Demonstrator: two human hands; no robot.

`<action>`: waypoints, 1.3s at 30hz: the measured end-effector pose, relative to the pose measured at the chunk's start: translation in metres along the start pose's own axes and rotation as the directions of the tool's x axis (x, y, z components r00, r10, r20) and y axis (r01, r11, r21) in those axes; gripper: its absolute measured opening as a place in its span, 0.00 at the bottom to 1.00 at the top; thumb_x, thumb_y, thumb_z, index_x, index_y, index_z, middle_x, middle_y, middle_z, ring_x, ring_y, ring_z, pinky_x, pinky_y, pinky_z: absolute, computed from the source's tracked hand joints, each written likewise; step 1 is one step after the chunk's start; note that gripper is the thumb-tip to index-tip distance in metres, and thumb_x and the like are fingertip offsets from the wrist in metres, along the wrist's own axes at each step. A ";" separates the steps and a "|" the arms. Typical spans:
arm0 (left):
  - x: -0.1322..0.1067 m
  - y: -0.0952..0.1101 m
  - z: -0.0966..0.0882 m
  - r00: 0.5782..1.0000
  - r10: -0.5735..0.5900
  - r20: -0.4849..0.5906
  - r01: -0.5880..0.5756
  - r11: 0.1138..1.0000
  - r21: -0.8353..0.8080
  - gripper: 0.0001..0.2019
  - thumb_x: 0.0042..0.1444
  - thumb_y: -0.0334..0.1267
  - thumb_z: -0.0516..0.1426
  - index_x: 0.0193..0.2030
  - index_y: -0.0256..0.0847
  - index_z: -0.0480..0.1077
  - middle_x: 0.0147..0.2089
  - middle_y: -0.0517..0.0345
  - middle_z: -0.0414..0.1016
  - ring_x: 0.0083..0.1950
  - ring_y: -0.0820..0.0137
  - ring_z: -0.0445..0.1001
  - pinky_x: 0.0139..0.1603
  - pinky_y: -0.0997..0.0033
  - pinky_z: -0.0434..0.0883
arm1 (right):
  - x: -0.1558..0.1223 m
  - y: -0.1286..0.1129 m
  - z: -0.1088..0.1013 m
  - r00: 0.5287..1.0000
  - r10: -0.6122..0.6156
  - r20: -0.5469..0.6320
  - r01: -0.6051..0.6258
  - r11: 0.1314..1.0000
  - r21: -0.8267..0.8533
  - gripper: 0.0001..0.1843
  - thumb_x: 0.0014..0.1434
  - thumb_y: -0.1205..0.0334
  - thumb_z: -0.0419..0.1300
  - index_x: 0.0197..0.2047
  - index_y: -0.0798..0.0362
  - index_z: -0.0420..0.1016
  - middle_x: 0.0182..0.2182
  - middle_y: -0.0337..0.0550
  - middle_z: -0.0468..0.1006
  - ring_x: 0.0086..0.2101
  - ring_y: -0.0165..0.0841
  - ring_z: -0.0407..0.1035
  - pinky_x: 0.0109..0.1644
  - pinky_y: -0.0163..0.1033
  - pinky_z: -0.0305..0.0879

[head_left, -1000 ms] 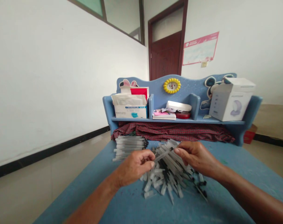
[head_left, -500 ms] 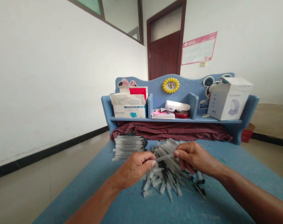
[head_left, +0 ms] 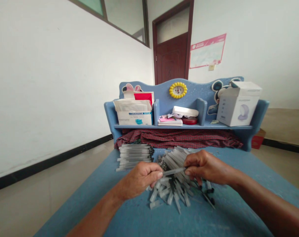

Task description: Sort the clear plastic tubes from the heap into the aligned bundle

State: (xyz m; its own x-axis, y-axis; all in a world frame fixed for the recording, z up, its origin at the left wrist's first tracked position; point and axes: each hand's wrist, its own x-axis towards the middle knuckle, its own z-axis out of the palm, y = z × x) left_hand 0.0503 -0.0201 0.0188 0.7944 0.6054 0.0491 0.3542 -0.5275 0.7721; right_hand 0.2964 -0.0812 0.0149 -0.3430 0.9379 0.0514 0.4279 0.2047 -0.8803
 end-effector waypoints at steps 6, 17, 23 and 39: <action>0.001 -0.003 -0.001 0.998 -0.006 -0.055 0.007 1.000 0.012 0.16 0.58 0.45 0.50 0.29 0.35 0.69 0.22 0.64 0.62 0.25 0.76 0.61 0.28 0.78 0.59 | -0.001 -0.006 0.000 0.999 -0.015 -0.048 0.002 0.965 -0.261 0.16 0.60 0.57 0.52 0.23 0.55 0.65 0.19 0.36 0.69 0.16 0.23 0.63 0.18 0.28 0.56; 0.002 -0.006 -0.002 0.998 0.001 -0.066 0.000 1.000 0.010 0.15 0.58 0.44 0.50 0.30 0.35 0.71 0.22 0.64 0.63 0.24 0.76 0.62 0.27 0.78 0.59 | 0.001 0.001 -0.001 0.999 -0.001 -0.052 -0.002 0.999 -0.054 0.12 0.58 0.56 0.55 0.27 0.55 0.67 0.18 0.34 0.69 0.13 0.22 0.61 0.15 0.27 0.53; 0.002 -0.004 -0.002 0.998 -0.018 -0.056 0.020 0.999 0.025 0.16 0.57 0.45 0.50 0.30 0.34 0.71 0.22 0.64 0.63 0.25 0.76 0.62 0.27 0.78 0.59 | 0.003 0.002 0.002 0.998 -0.022 -0.063 0.025 0.999 0.043 0.06 0.55 0.61 0.57 0.31 0.55 0.65 0.19 0.33 0.69 0.15 0.23 0.63 0.18 0.27 0.58; 0.003 -0.004 -0.001 0.997 -0.017 -0.070 0.019 0.999 0.036 0.15 0.58 0.43 0.50 0.30 0.35 0.70 0.22 0.64 0.63 0.25 0.76 0.62 0.27 0.78 0.60 | 0.002 0.000 0.004 0.998 0.044 -0.053 -0.045 0.999 -0.022 0.12 0.60 0.56 0.54 0.30 0.55 0.65 0.17 0.34 0.69 0.12 0.21 0.60 0.13 0.26 0.50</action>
State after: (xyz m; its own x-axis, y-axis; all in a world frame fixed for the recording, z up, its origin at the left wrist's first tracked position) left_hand 0.0504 -0.0156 0.0166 0.7520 0.6542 0.0803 0.3869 -0.5368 0.7498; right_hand 0.2921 -0.0802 0.0130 -0.2794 0.9594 0.0380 0.4614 0.1688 -0.8710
